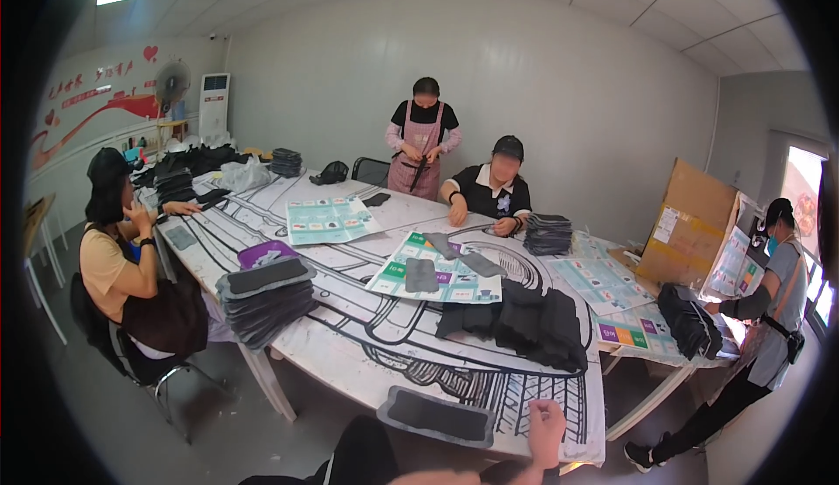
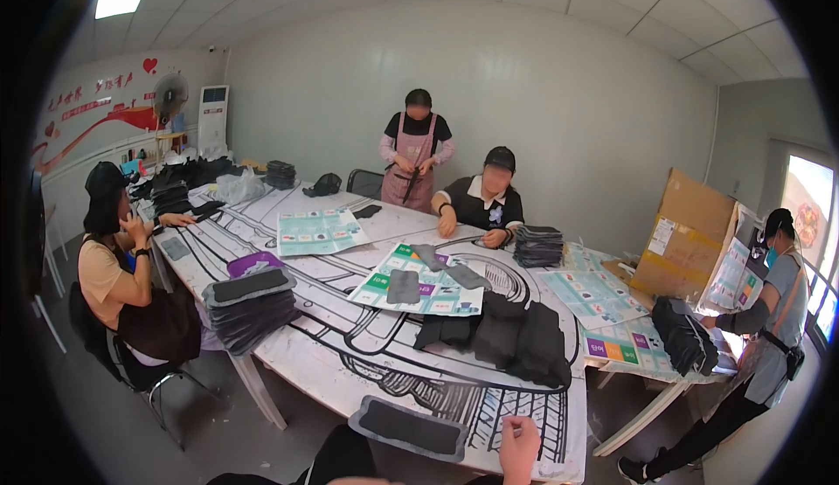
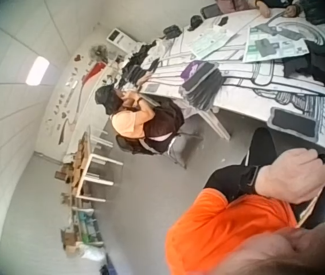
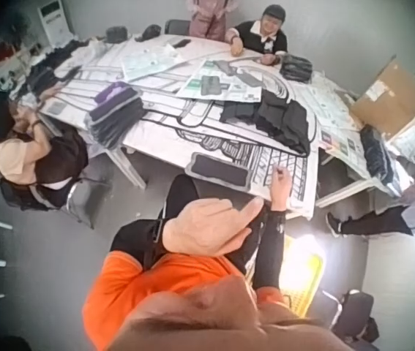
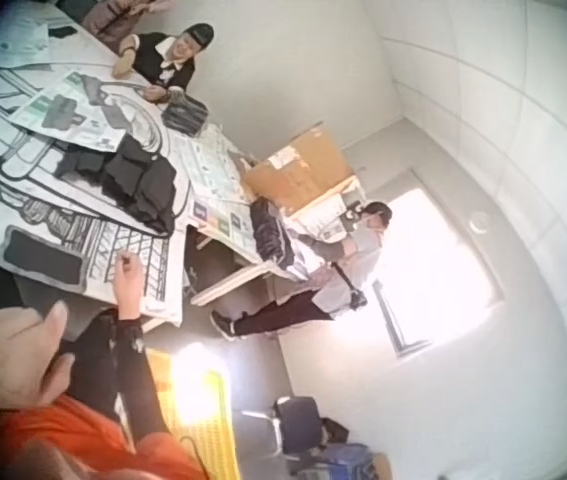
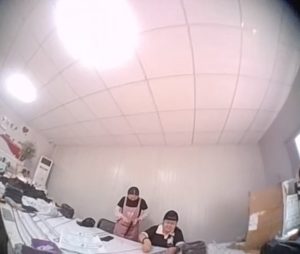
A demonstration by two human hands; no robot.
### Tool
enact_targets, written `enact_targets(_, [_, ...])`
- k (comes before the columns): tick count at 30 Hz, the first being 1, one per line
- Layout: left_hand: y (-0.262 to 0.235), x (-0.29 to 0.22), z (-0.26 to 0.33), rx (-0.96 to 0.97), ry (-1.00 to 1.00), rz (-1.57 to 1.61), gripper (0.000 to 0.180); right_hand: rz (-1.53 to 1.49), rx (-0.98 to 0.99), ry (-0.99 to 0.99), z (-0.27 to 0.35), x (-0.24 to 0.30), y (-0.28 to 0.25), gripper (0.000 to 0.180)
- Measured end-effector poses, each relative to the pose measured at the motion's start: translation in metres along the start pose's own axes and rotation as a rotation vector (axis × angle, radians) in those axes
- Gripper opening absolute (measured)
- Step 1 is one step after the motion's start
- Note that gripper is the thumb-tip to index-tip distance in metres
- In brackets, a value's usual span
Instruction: Sorting and inspecting shoe upper components at a manufacturing table.
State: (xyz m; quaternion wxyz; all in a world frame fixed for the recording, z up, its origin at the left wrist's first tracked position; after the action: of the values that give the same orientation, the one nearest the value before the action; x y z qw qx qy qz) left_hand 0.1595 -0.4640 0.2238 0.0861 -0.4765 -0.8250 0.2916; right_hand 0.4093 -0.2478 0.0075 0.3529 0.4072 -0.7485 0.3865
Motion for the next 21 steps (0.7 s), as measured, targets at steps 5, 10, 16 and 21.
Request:
enact_targets(5, [0.082,0.101,0.036,0.285,-0.235,-0.179,0.068,0.006,-0.084,-0.064,-0.004,-0.011,-0.007,0.006])
enact_targets(10, [0.12,0.155,0.112,0.536,-0.315,-0.406,0.073,0.024,-0.058,-0.028,-0.003,-0.007,-0.006,0.008])
enact_targets(16, [0.113,0.138,0.138,0.357,-0.361,-0.351,0.057,0.084,-0.225,-0.119,0.022,0.021,-0.009,0.012])
enact_targets(21, [0.118,0.145,0.149,0.311,-0.495,-0.198,0.063,-0.336,0.455,0.651,0.092,0.043,-0.035,0.056])
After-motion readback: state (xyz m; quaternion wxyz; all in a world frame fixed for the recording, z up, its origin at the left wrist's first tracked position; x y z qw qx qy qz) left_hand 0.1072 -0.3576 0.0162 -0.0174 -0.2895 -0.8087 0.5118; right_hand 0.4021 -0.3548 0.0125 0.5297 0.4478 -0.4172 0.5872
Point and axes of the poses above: each hand's wrist, its own z-axis away from the middle knuckle, its own y-axis out of the palm, x = y × z, the point moved 2 cm from there along -z, towards the middle knuckle, and after that the axes turned 2 degrees about -z, right-handed, at the moved point
